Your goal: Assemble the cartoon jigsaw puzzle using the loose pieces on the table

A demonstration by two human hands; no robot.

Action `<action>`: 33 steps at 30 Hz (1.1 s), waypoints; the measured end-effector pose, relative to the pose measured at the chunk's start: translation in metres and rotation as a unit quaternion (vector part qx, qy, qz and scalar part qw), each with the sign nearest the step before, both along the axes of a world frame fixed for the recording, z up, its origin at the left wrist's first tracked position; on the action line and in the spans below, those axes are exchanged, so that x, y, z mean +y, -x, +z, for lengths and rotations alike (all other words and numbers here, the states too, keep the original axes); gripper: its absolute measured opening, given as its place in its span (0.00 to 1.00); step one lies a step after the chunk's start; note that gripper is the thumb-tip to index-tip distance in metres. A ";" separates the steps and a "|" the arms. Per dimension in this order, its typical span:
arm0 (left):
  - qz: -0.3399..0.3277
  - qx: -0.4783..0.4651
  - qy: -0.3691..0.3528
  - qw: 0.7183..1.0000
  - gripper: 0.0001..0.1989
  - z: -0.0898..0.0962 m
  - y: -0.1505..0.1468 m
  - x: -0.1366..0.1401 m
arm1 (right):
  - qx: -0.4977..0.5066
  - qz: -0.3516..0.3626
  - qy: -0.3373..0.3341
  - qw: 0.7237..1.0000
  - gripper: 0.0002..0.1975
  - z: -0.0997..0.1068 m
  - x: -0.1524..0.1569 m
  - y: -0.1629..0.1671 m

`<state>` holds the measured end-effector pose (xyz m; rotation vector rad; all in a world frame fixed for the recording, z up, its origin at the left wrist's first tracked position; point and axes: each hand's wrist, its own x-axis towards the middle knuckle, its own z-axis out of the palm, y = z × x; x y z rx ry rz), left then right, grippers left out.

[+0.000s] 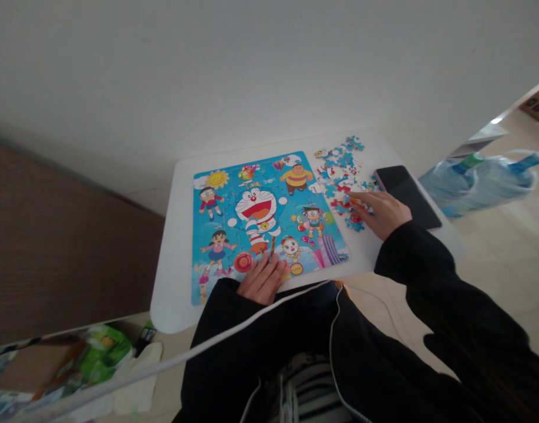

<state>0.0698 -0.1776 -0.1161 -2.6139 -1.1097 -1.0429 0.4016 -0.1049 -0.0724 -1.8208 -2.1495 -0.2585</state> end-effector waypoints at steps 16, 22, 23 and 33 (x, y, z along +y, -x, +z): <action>0.000 -0.006 -0.007 1.000 0.24 0.000 -0.001 0.000 | 0.053 0.071 0.012 0.996 0.13 -0.001 0.009 0.001; -0.014 -0.018 -0.021 1.000 0.16 0.003 -0.001 0.002 | 0.127 0.018 -0.064 0.990 0.13 0.021 -0.012 0.015; -0.012 -0.020 -0.019 1.000 0.15 0.004 -0.002 0.001 | 0.147 0.031 -0.080 0.985 0.12 0.026 -0.020 0.022; -0.107 -0.192 0.133 0.967 0.15 0.048 -0.039 -0.001 | 0.229 0.244 -0.187 0.924 0.10 0.047 -0.084 0.113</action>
